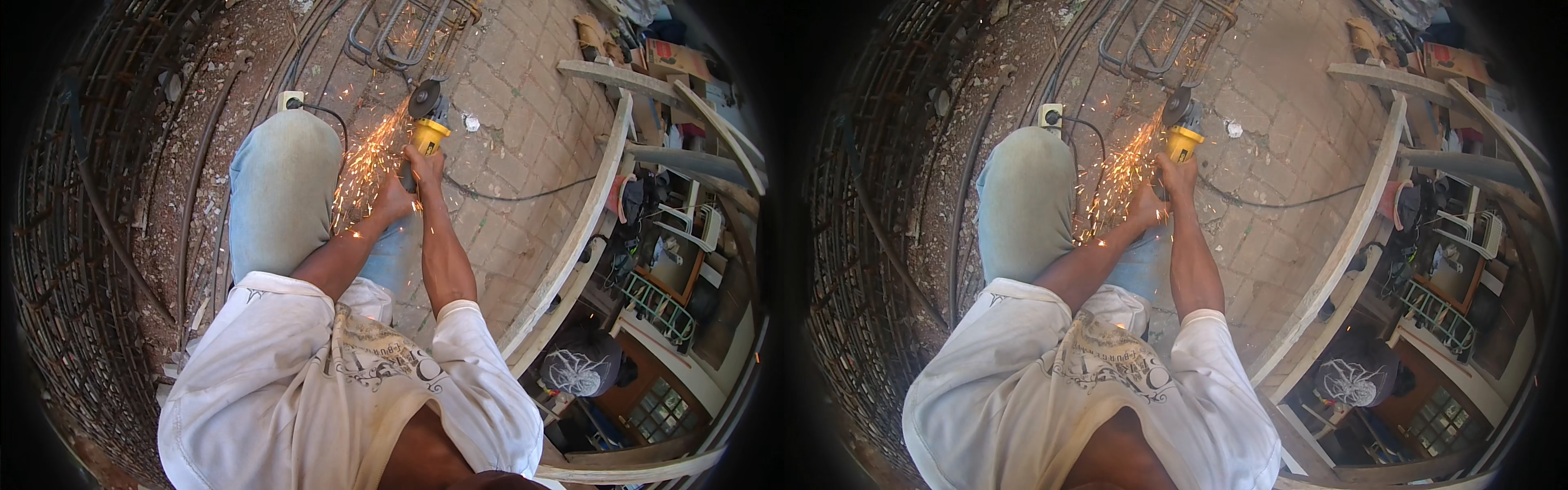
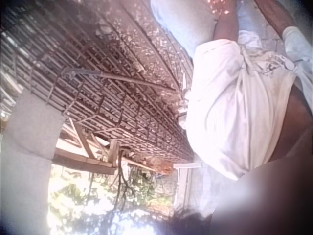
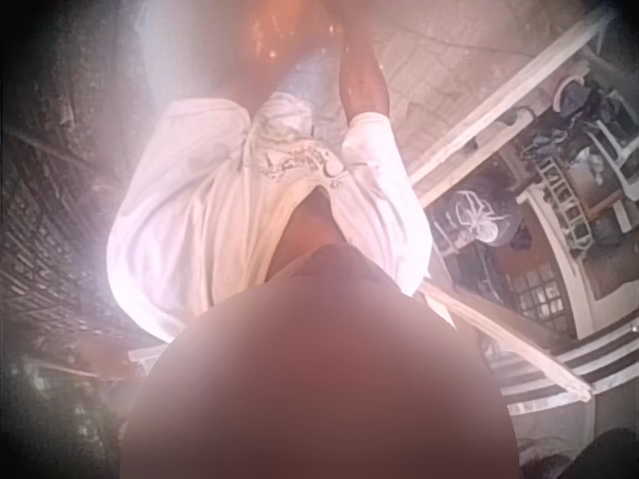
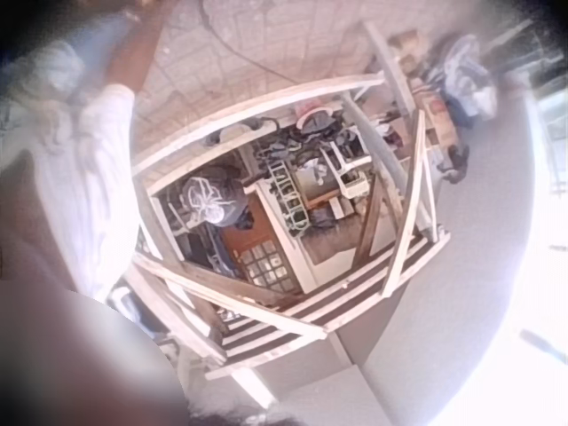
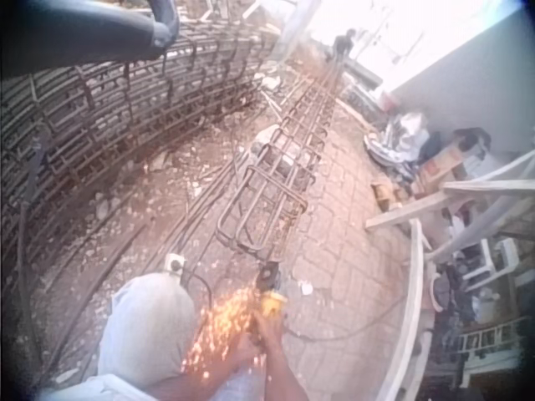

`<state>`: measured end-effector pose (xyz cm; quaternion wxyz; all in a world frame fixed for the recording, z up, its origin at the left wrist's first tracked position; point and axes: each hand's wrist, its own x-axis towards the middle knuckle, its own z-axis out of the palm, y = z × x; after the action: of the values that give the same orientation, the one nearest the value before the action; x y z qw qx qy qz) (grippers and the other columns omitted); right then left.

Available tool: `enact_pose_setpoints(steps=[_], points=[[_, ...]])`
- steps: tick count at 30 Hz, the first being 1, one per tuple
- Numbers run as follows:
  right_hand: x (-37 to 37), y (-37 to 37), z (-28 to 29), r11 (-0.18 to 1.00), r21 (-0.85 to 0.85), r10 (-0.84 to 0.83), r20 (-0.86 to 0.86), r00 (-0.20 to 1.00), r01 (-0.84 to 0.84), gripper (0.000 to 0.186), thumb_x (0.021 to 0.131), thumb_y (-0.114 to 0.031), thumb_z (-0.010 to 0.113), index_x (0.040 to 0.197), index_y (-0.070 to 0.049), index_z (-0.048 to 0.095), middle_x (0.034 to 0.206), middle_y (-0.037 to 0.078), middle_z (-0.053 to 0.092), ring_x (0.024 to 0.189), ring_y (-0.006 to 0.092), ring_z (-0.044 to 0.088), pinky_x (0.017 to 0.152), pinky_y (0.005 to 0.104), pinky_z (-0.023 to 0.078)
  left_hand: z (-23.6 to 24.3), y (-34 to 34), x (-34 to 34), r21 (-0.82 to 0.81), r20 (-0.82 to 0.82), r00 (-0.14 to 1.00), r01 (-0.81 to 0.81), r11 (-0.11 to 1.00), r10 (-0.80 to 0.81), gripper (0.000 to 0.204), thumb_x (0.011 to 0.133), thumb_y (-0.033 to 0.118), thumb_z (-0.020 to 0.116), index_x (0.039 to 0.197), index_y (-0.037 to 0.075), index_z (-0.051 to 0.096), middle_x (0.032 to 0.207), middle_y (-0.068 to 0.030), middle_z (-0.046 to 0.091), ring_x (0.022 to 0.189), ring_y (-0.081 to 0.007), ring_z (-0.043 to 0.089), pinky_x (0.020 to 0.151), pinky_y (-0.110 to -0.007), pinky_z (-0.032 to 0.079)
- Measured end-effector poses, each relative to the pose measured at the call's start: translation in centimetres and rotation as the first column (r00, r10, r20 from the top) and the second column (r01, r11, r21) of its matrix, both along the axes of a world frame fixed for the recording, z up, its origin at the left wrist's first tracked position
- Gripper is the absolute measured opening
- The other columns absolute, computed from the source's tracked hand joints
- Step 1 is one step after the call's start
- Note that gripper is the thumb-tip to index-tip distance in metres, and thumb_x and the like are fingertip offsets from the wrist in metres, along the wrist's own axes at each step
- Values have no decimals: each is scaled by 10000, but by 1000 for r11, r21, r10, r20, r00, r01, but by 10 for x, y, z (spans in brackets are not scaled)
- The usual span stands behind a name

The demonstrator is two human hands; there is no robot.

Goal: The person uses an angle grinder to cut sections of a metal frame on the ground. The person holds the frame with one hand and operates the grinder with the other, producing sparks as the metal is cut.

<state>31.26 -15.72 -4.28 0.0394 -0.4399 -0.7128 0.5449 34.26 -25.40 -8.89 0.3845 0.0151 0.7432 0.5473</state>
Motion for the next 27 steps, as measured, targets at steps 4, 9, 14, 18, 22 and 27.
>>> enact_pose_setpoints(steps=[4, 9, 14, 18, 22, 27], points=[[0, 0, -4, 998, 54, -32, 18, 999, 31, 331, 702, -151, 733, 949, -2, 572, 783, 48, 641, 666, 144, 610, 592, 309, 483, 5, -2, -1, -83, 65, 998, 25, 996, -20, 857, 649, 340, 857, 1239, -94, 413, 1110, -317, 624, 1071, -424, 636, 878, -457, 519], [2, 1, -7, 1000, -12, -29, -70, 997, 28, 343, 708, -158, 728, 963, -1, 560, 776, 48, 633, 655, 139, 600, 586, 297, 476, 16, -4, -9, 28, 72, 997, 13, 1000, -15, 905, 642, 363, 868, 1264, -100, 401, 1160, -296, 618, 1107, -396, 628, 912, -445, 506], [1, 3, -9, 1000, 18, -20, -6, 1000, 21, 355, 708, -158, 737, 975, -10, 556, 786, 43, 632, 641, 136, 591, 580, 300, 477, 17, -2, -2, -141, -27, 1000, -4, 990, 0, 870, 653, 353, 853, 1231, -122, 409, 1105, -314, 632, 1058, -419, 644, 875, -462, 521], [2, 3, -15, 997, 36, -59, -46, 997, 61, 368, 709, -156, 743, 990, -8, 558, 798, 54, 636, 647, 146, 598, 590, 311, 487, 5, 1, -2, -17, 56, 998, 19, 1000, -18, 884, 646, 379, 861, 1253, -92, 423, 1116, -282, 637, 1053, -396, 651, 879, -456, 518], [3, 6, -19, 1000, 15, -24, -4, 1000, 24, 384, 710, -165, 750, 1003, -2, 563, 824, 64, 644, 668, 162, 607, 611, 311, 494, 3, 1, -4, -90, 101, 994, 53, 995, -43, 925, 620, 423, 885, 1270, -69, 449, 1172, -230, 631, 1110, -337, 639, 914, -426, 505], [3, 8, -19, 1000, 27, -6, -27, 1000, 7, 370, 709, -167, 754, 993, -8, 576, 821, 59, 651, 674, 161, 612, 618, 314, 498, 18, -4, -8, -29, 67, 998, 8, 1000, -6, 899, 630, 446, 878, 1240, -70, 466, 1149, -233, 641, 1092, -352, 646, 910, -433, 510]])
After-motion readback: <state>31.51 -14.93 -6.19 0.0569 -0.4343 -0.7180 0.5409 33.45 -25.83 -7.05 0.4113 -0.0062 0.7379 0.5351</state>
